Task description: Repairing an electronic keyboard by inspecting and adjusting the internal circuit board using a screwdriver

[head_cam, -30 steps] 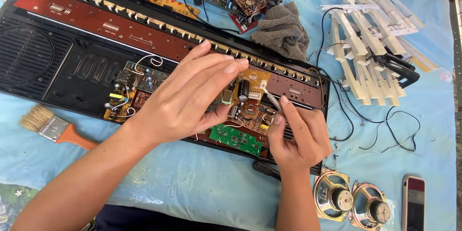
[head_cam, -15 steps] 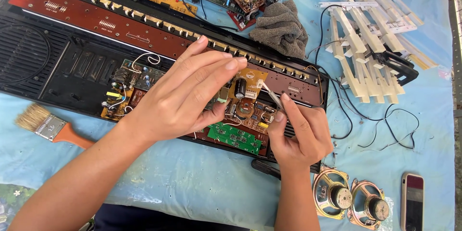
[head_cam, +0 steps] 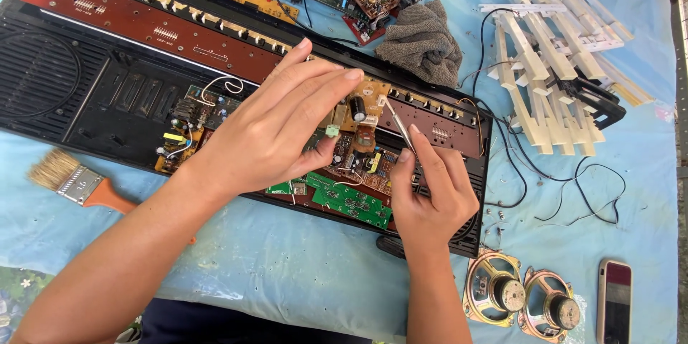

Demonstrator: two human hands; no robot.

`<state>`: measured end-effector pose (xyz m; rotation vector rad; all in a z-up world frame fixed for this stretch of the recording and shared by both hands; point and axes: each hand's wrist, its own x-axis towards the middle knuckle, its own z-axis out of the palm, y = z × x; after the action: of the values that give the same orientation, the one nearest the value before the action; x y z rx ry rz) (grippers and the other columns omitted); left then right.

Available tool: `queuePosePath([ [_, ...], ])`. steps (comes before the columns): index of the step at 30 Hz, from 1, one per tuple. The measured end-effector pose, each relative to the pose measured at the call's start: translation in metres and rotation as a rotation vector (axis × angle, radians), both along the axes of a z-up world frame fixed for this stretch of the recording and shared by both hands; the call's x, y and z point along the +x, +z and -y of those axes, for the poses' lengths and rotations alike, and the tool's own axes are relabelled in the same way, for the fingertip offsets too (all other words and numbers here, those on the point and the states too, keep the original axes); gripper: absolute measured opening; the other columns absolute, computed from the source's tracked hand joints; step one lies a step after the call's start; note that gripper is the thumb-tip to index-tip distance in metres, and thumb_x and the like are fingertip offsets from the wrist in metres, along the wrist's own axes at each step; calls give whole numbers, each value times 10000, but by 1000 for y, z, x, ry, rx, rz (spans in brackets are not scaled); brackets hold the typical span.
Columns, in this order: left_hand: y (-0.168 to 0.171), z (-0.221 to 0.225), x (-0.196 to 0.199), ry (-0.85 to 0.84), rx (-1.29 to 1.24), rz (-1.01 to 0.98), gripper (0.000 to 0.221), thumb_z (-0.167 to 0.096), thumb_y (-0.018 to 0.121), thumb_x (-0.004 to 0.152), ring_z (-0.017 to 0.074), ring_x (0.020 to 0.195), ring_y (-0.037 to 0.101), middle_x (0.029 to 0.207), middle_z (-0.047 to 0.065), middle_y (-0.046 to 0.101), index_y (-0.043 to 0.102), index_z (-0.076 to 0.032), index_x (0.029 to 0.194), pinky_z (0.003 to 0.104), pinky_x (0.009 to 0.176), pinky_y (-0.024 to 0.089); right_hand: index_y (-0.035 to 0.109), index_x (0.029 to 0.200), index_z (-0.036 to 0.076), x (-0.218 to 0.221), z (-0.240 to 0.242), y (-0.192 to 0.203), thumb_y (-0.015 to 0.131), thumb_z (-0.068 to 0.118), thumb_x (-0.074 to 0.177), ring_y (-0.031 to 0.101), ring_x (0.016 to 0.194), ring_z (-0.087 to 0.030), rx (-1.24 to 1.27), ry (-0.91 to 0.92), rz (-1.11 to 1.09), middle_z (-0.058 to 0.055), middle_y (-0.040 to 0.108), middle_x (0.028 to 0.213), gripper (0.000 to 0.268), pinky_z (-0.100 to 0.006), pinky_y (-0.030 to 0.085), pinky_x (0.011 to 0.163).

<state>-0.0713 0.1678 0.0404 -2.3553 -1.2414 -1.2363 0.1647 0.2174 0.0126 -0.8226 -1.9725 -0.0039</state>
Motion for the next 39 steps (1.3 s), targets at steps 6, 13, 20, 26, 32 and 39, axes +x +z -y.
queuePosePath([
  [6, -1, 4, 11, -47, 28, -11, 572, 25, 652, 1009, 412, 1249, 613, 1367, 250, 605, 358, 97, 1493, 645, 1221, 485, 741, 1198, -59, 25, -9, 15, 627, 82, 1080, 385, 665, -168, 16, -174, -140, -85, 531, 729, 216, -312, 283, 605],
  [13, -10, 0, 9, -114, 43, 32, 578, -15, 638, 1004, 428, 1268, 611, 1413, 245, 578, 348, 93, 1492, 655, 1214, 503, 551, 1172, 73, 14, -5, 3, 415, 370, 1112, 295, 527, -46, -373, 202, -413, 48, 381, 681, 332, -234, 220, 474],
  [20, -8, 2, 10, -91, 62, 61, 523, -45, 616, 1037, 433, 1264, 628, 1405, 247, 601, 369, 78, 1481, 666, 1201, 498, 700, 1024, 2, 21, -9, 4, 622, 164, 1013, 443, 573, -144, -45, 156, -92, -118, 689, 815, 180, -264, 300, 513],
  [26, -8, 3, 9, -62, 69, 57, 526, -20, 613, 1017, 434, 1254, 634, 1397, 251, 607, 379, 79, 1477, 657, 1205, 488, 737, 1024, 33, 23, -11, 4, 688, 8, 935, 482, 595, -142, -2, 123, -82, -110, 714, 851, 105, -250, 324, 524],
  [32, -7, 3, 7, -91, 57, 62, 533, -6, 624, 1023, 434, 1259, 626, 1392, 253, 598, 371, 73, 1485, 675, 1218, 466, 743, 1035, 32, 29, -15, 5, 696, -45, 890, 608, 697, -188, 48, 133, -25, -121, 734, 899, 170, -273, 452, 608],
  [39, -2, 3, 3, -130, 11, 42, 581, 51, 600, 908, 408, 1230, 604, 1317, 256, 590, 407, 88, 1454, 688, 1226, 444, 748, 1055, 19, 32, -18, 9, 726, -99, 874, 563, 684, -209, 75, 150, 69, -114, 728, 893, 217, -305, 459, 633],
])
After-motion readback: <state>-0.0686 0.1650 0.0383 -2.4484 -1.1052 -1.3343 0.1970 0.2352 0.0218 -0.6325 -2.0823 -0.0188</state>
